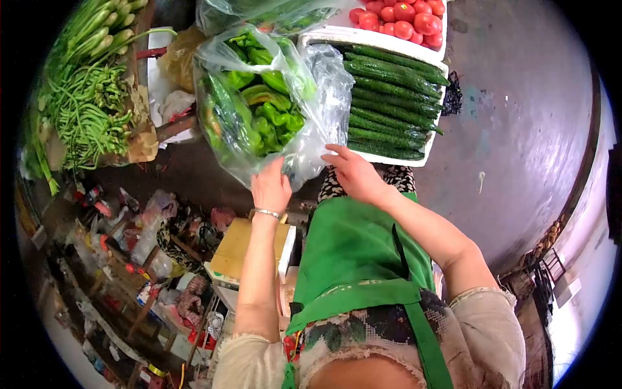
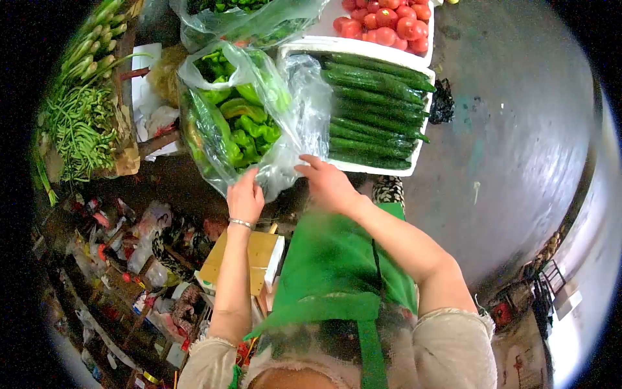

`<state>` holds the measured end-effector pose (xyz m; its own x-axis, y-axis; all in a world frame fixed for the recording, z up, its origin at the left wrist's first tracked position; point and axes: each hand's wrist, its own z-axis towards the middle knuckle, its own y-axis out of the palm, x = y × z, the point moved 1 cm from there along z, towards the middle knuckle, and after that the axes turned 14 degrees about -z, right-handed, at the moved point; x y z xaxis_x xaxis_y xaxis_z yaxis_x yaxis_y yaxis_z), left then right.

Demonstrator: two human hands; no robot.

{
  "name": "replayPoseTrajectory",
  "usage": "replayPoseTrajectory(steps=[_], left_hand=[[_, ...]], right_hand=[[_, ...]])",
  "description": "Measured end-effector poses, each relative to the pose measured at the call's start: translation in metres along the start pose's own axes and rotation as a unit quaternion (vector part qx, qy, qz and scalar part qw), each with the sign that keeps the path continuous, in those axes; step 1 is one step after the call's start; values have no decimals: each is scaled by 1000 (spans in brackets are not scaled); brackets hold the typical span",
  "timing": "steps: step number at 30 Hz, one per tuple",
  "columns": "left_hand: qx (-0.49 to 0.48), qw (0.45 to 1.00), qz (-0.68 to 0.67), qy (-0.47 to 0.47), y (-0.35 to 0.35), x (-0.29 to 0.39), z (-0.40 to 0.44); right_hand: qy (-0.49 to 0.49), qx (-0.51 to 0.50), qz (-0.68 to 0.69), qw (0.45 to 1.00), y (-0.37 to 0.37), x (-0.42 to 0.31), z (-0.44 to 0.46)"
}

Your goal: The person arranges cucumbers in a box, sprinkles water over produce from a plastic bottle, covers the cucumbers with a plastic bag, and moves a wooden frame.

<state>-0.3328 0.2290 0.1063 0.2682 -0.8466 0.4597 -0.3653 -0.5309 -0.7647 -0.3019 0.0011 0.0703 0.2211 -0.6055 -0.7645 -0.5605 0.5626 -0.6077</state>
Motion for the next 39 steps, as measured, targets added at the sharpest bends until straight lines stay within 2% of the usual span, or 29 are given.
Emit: replayPoseTrajectory(steps=[2, 4, 7, 10, 14, 16, 19, 21, 22, 24, 26, 29, 30, 33, 34, 36, 39], left_hand=[[60, 993, -82, 51, -4, 21, 6], [81, 975, -167, 123, 0, 48, 13], [44, 957, -212, 195, 15, 96, 20], [1, 934, -296, 200, 50, 120, 44], [-52, 938, -326, 107, 87, 119, 105], [-104, 935, -340, -7, 95, 117, 136], [-28, 952, -303, 29, 138, 81, 185], [47, 978, -197, -54, 137, 75, 200], [45, 979, -193, -56, 137, 72, 201], [175, 945, -272, -39, 137, 62, 200], [167, 950, -262, -36, 136, 55, 200], [99, 968, -183, -139, 133, 53, 203], [53, 975, -157, -148, 130, 56, 204], [31, 971, -187, -148, 110, 77, 180], [63, 966, -231, -98, 103, 72, 176], [88, 916, -385, -69, 72, 86, 151], [75, 786, -609, -77, 27, 107, 114]], right_hand=[[21, 29, 19, 999, -4, 6, -7], [47, 38, 17, 998, -9, 16, -17], [66, 35, 16, 997, -12, 38, -32], [99, 25, 10, 995, -13, 64, -50], [158, 4, -8, 987, -15, 83, -76], [180, 0, -6, 984, -9, 89, -93], [198, -19, 14, 980, 10, 104, -119], [216, -18, 19, 976, 9, 101, -128], [233, -31, 37, 971, 7, 100, -132], [242, -43, 56, 968, 11, 103, -141], [241, -40, 61, 968, 16, 107, -146], [236, -27, 59, 970, 16, 113, -149], [234, -19, 63, 970, 14, 116, -148], [264, -43, 121, 956, 4, 121, -130], [270, -40, 146, 951, 0, 119, -119], [263, -15, 181, 948, -4, 110, -91], [252, 14, 234, 939, 1, 93, -40]])
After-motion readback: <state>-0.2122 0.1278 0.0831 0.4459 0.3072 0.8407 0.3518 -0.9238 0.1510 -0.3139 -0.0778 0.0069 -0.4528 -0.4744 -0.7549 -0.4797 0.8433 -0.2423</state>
